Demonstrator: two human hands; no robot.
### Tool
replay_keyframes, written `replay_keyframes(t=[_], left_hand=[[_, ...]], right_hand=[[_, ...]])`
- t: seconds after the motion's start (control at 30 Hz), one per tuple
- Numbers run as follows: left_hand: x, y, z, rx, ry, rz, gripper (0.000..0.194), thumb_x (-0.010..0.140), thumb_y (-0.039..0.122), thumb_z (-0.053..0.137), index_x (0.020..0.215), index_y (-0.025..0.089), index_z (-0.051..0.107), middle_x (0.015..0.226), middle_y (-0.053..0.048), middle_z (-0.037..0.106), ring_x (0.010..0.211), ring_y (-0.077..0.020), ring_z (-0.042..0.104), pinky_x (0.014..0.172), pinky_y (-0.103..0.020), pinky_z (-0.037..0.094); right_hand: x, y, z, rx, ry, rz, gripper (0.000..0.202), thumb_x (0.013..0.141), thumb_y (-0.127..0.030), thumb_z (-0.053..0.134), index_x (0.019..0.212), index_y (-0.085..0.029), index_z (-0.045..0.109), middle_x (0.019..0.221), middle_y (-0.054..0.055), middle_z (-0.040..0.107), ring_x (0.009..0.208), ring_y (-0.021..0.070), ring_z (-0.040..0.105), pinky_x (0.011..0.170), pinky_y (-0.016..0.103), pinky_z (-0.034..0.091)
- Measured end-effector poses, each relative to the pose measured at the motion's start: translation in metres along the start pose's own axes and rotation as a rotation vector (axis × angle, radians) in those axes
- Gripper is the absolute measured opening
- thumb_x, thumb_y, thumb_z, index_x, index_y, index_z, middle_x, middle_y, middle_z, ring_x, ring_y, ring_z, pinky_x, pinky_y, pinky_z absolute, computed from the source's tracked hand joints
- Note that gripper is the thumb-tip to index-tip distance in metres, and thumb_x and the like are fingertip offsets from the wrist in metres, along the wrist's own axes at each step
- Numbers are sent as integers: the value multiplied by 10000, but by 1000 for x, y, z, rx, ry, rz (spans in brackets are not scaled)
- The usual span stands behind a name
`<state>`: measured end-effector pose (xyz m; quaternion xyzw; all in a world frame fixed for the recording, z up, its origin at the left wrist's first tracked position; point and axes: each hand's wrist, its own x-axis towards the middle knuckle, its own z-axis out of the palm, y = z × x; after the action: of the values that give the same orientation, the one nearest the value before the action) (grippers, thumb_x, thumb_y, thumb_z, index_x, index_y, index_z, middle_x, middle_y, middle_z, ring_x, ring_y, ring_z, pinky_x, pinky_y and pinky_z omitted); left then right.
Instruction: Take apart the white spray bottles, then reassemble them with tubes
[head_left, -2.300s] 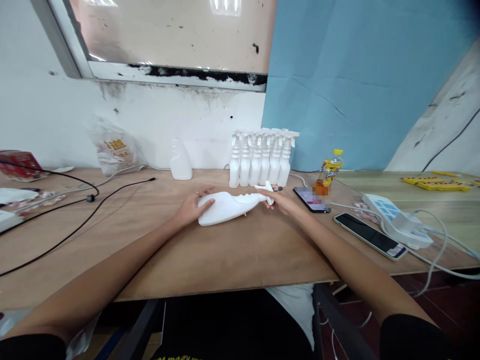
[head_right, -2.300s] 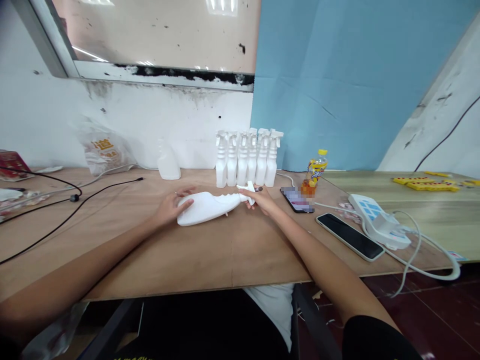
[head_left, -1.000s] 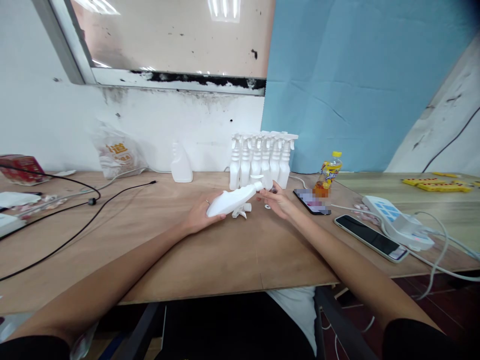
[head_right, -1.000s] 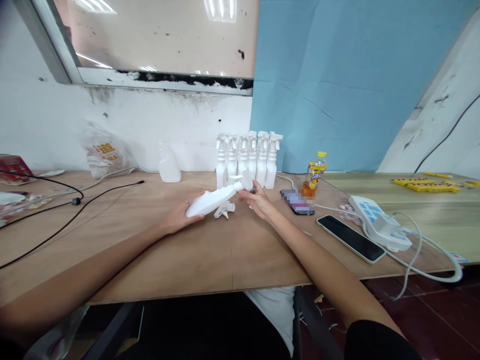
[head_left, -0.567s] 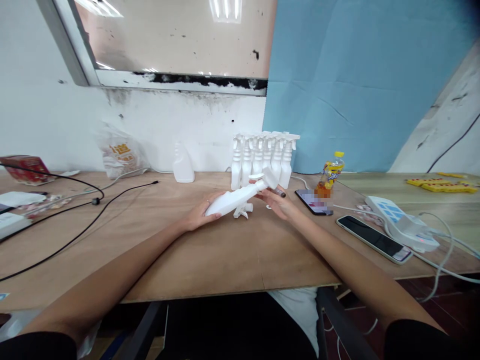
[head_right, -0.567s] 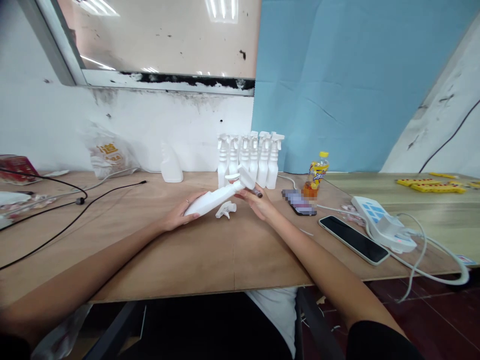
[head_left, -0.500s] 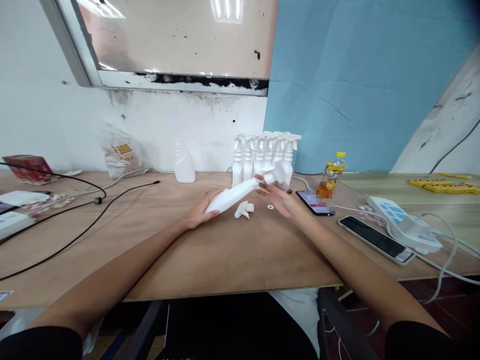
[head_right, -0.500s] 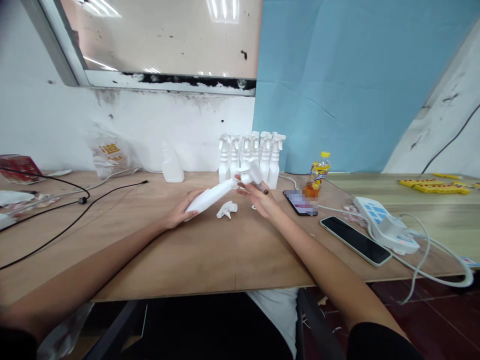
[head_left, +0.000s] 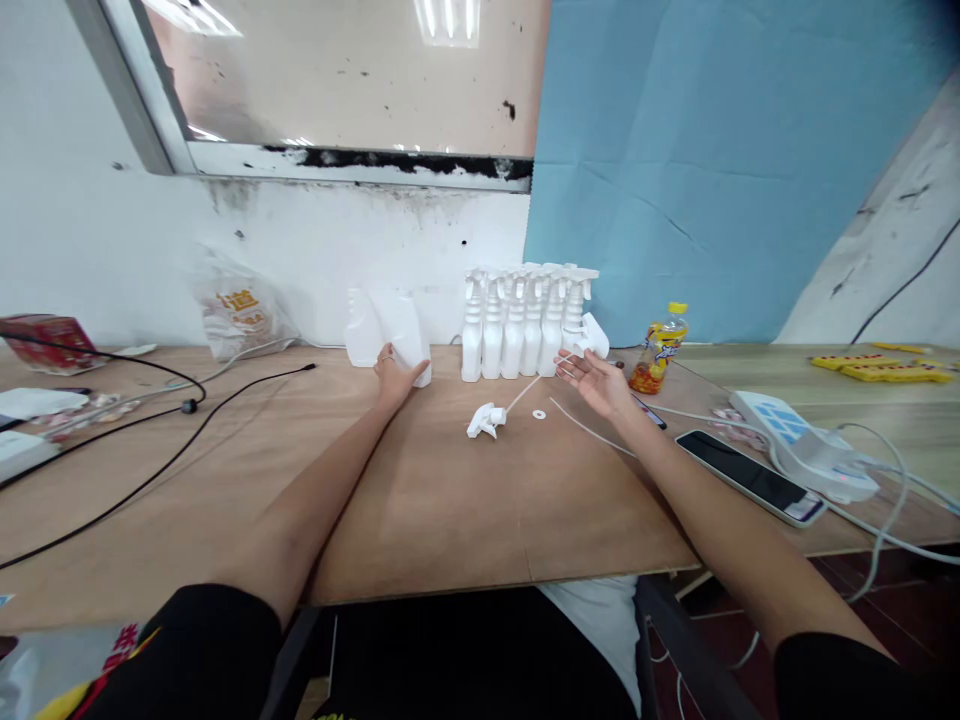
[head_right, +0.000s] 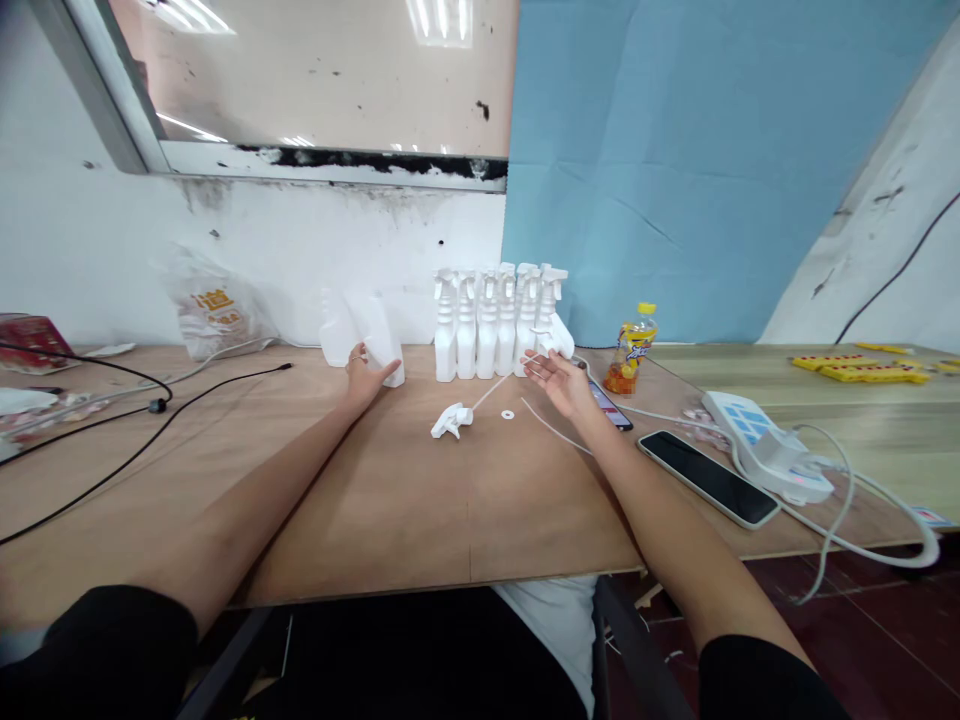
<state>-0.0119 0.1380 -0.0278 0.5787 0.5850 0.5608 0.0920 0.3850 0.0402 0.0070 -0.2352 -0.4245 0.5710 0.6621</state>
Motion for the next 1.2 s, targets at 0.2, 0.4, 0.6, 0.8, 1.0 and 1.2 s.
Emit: replay_keyframes(t=[0.2, 0.4, 0.6, 0.8, 1.0, 1.2], left_hand=[[13, 9, 27, 127, 184, -102, 931, 715, 465, 857, 1432, 181, 335, 1461, -218, 396, 1403, -415, 348, 1145, -560, 324], [27, 8, 42, 162, 267, -206, 941, 720, 477, 854, 1406, 157, 297, 1398, -243, 389, 1338, -442, 416, 1085, -580, 383], [38, 1, 47, 183, 292, -219, 869, 714, 489, 861, 1317, 136, 346, 1339, -220, 433, 1302, -411, 468, 1097, -519, 390], [40, -1, 47, 207, 321, -229, 782, 726, 508, 844, 1242, 159, 371, 1307, -210, 452, 1264, -409, 496, 1067, -542, 406], [43, -2, 46, 210, 335, -252, 757, 724, 520, 838, 1213, 147, 397, 1304, -225, 468, 1242, -422, 515, 1071, -538, 403], [33, 7, 39, 175, 301, -224, 645, 810, 503, 763, 1199, 148, 392, 1308, -230, 445, 1264, -410, 477, 1080, -546, 383]], right_hand=[[-4, -1, 9, -71, 49, 15, 190, 735, -328, 795, 812, -258, 635, 926, 54, 768, 902, 257, 725, 884, 453, 592], [-5, -3, 14, -48, 54, 68, 225, 698, -324, 822, 799, -250, 635, 852, 37, 759, 795, 226, 713, 794, 398, 590], [-5, -3, 15, 3, 50, 100, 201, 702, -292, 794, 804, -240, 629, 827, 41, 742, 799, 216, 695, 793, 384, 582], [-1, -6, 12, -44, 20, 35, 159, 722, -276, 712, 768, -235, 565, 756, 38, 653, 729, 200, 630, 711, 371, 563], [4, -13, 3, -156, 19, 54, 271, 693, -269, 760, 740, -233, 496, 697, -2, 558, 517, 107, 424, 440, 247, 381], [5, -9, 1, -358, 97, 54, 518, 586, -394, 881, 664, -236, 395, 529, -95, 296, 423, 51, 189, 360, 194, 117]])
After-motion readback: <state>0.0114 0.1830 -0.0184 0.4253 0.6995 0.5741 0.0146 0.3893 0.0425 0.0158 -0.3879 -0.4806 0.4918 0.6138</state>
